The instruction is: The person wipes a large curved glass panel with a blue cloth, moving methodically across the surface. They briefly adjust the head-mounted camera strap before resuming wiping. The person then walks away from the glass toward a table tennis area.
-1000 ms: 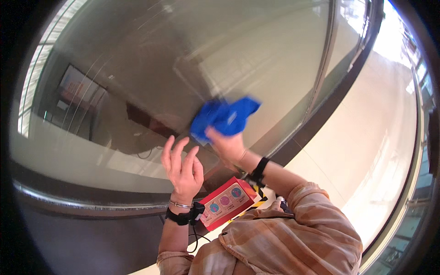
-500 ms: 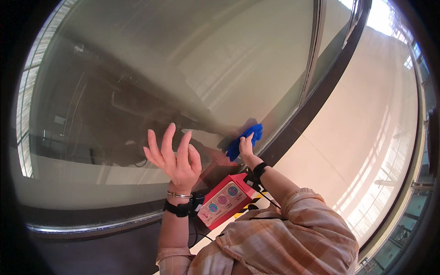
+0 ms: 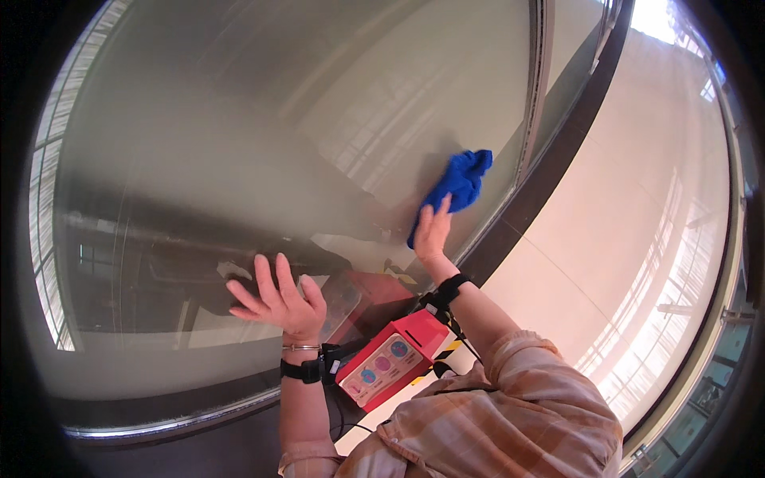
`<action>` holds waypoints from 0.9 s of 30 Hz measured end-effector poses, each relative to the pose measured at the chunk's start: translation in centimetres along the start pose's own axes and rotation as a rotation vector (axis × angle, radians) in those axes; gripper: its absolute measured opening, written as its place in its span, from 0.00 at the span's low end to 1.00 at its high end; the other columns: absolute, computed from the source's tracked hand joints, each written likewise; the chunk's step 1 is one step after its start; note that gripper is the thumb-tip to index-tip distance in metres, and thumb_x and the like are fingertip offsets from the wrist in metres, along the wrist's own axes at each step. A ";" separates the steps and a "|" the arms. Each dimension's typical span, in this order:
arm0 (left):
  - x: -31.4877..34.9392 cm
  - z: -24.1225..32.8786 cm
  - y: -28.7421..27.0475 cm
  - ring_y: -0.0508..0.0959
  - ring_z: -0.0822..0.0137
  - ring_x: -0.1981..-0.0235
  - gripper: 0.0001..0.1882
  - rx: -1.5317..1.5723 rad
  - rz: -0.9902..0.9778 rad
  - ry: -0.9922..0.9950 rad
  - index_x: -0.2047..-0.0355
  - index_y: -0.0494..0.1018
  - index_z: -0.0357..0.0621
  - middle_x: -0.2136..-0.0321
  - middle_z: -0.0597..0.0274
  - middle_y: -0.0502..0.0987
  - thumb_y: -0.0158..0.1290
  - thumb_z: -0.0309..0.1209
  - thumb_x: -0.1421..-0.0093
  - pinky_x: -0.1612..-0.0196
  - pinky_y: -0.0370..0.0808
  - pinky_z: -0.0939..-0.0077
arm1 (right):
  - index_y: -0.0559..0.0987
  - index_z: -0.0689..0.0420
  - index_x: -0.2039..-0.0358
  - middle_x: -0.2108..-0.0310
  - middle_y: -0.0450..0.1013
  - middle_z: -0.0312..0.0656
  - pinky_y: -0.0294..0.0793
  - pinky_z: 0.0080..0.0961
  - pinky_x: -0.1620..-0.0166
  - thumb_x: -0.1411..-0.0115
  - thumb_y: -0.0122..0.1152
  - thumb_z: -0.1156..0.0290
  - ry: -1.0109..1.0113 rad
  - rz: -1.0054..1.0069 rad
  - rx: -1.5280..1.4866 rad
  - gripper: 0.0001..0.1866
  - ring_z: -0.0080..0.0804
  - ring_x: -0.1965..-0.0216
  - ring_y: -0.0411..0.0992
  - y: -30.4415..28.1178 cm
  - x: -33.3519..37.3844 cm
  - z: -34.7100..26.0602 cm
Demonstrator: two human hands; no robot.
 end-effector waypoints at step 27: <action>0.0 0.4 1.1 0.46 0.32 0.35 0.19 -0.079 0.011 -0.064 0.51 0.71 0.44 0.41 0.54 0.63 0.40 0.39 0.36 0.37 0.30 0.38 | 0.67 0.52 0.45 0.51 0.65 0.44 0.65 0.42 0.50 0.39 0.57 0.58 -0.377 -0.563 0.178 0.25 0.41 0.53 0.65 -2.7 3.2 -8.0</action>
Point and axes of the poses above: each hand's wrist, its own x-axis away from the middle knuckle, its own y-axis out of the palm, z = x × y, the point moved 3 cm from there along -x, towards the middle knuckle
